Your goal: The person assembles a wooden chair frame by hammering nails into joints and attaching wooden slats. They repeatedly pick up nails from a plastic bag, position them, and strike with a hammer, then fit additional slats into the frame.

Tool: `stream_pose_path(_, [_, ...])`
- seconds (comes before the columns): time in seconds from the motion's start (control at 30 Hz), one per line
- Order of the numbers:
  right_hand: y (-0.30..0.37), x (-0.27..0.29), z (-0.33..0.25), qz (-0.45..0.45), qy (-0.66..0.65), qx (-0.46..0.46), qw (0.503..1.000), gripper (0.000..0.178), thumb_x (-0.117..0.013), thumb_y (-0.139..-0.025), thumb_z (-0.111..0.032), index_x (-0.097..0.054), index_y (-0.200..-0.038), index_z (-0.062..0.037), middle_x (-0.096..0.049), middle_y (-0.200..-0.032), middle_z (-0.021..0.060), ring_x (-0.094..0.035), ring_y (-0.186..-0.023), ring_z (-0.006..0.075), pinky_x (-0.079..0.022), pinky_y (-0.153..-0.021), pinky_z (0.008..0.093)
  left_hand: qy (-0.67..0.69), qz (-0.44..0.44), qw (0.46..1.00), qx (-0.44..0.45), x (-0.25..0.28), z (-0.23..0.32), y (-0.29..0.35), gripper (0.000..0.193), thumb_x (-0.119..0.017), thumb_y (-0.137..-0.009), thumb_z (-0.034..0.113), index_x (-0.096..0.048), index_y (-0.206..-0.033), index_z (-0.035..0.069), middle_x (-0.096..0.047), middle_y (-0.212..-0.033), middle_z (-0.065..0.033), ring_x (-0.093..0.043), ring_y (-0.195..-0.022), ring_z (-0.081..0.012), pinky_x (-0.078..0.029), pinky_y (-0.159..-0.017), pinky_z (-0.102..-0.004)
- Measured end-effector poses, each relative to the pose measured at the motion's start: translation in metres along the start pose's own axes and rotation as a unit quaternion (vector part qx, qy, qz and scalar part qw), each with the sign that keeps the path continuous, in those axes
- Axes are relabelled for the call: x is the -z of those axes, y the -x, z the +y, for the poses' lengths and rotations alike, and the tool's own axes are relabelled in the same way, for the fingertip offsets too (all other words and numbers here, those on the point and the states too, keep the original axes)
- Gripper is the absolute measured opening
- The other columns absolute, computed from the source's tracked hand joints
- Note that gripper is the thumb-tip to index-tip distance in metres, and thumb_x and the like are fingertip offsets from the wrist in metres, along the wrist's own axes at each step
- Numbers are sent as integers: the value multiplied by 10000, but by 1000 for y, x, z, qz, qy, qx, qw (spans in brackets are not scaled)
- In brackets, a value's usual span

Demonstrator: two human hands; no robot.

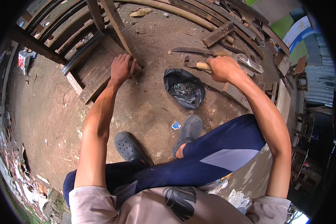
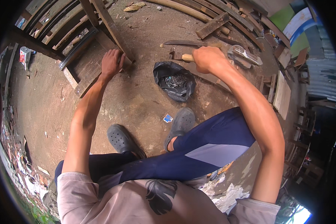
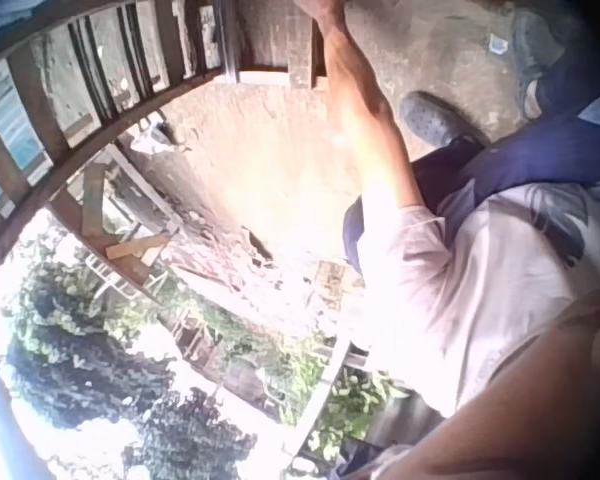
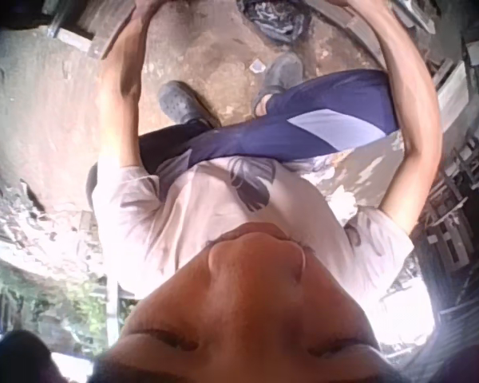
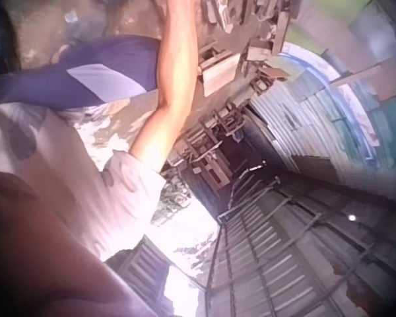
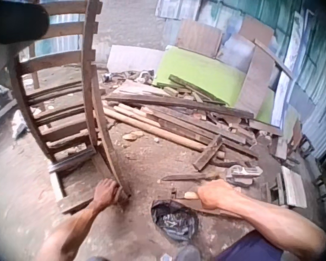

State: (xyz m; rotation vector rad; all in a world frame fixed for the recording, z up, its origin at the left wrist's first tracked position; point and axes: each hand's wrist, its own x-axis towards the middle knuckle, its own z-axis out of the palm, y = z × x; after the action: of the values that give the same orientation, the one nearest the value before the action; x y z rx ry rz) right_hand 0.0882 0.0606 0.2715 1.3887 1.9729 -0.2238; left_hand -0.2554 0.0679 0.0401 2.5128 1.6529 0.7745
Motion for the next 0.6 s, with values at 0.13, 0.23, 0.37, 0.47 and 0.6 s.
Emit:
stream_pose_path(0.13, [5,-8,23,-89,-11,-39,995,257,-601,-766,-66,-732,-975,5,-719,-1019,202,-698,-958,363,-569,-805,451,120,-127,965,-194,-37,90,-15,378,-609,-947,353,-621,-691,75,-629,-681,-114,-652,-690,-305,-525,-635,-425])
stream_pose_path(0.23, [7,-18,32,-94,-12,-47,994,269,-596,-775,-75,-733,-992,5,-717,-1023,200,-694,-962,366,-566,-812,448,107,-296,929,-196,-58,148,-17,371,-583,-942,398,-682,-756,93,-684,-761,-128,-675,-742,-332,-541,-669,-447])
stream_pose_path(0.37, [5,-36,42,-79,-44,-41,995,267,-610,-777,-83,-740,-999,-12,-718,-1019,193,-695,-958,363,-566,-810,443,82,-319,934,-139,-101,182,-1,203,-612,-838,231,-730,-885,72,-710,-963,-124,-671,-967,-317,-561,-808,-429])
stream_pose_path(0.47, [4,-44,42,-84,-28,-19,996,269,-619,-775,-81,-743,-1006,-19,-721,-1018,185,-697,-955,358,-567,-808,438,73,-279,955,-73,-113,187,6,228,-589,-826,145,-728,-988,65,-679,-1072,-113,-626,-1070,-306,-551,-863,-416])
stream_pose_path(0.6, [6,-53,45,-95,-42,4,995,253,-631,-775,-79,-741,-995,-18,-724,-1002,176,-701,-939,347,-568,-796,439,78,-311,947,-20,-119,183,8,267,-571,-845,111,-722,-1065,101,-638,-1154,-112,-603,-1102,-295,-540,-893,-403])
